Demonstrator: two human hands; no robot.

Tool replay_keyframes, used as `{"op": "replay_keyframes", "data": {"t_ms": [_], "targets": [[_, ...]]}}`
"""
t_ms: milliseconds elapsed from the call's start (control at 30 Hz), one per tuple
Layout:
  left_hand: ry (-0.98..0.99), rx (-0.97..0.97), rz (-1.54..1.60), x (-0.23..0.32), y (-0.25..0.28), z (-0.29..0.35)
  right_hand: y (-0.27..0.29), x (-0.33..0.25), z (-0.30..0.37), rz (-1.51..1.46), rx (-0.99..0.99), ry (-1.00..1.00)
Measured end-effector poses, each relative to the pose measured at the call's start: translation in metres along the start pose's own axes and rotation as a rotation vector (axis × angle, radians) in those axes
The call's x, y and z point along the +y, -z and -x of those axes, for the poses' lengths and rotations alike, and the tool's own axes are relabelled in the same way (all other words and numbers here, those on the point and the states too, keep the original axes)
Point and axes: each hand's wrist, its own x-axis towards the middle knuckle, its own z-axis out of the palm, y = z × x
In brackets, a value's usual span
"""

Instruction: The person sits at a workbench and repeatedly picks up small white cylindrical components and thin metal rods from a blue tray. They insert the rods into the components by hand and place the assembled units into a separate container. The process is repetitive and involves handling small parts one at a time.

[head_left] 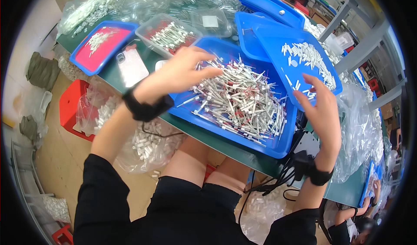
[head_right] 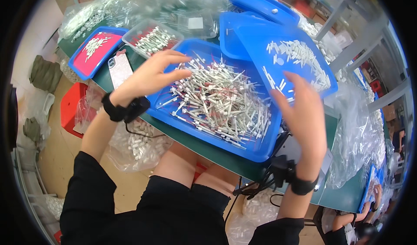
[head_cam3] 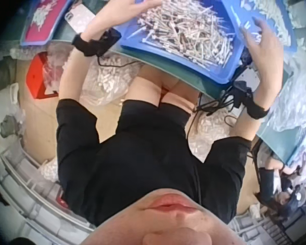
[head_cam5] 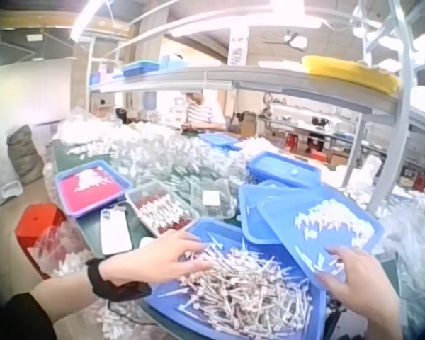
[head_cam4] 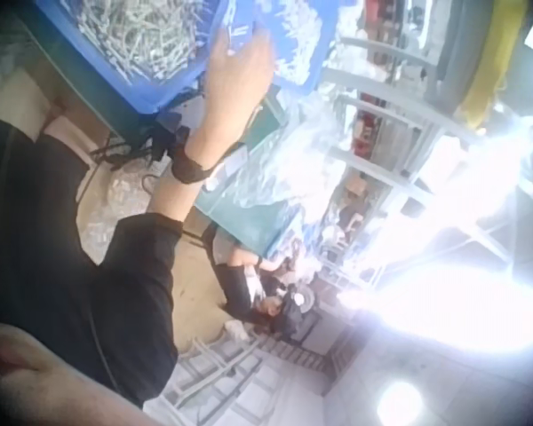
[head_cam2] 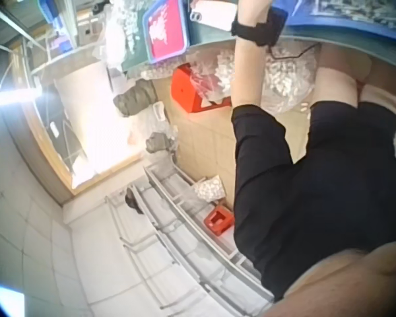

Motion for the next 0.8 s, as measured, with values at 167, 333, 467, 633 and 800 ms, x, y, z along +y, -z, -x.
{"op": "replay_keyframes", "data": {"t_ms": [167,333,467,633,800], "targets": [[0.223,-0.089,-0.334,-0.087,0.038,-0.021,-0.013,0.048,-0.011,0.019,-0.133,-0.078],[0.295,-0.265,-0.532,-0.116,0.045,-0.024,-0.035,0.046,-0.017,-0.033,-0.066,0.007],[0.262,-0.333,-0.569,-0.114,0.047,-0.031,-0.035,0.037,-0.018,0.071,-0.074,-0.024],[-0.055,-0.125,-0.598,-0.121,0.045,-0.022,-0.035,0.037,-0.020,0.110,-0.055,-0.068],[0.058,0.149,-0.203,-0.122,0.052,-0.027,-0.037,0.045,-0.026,0.065,0.104,-0.157]]}}
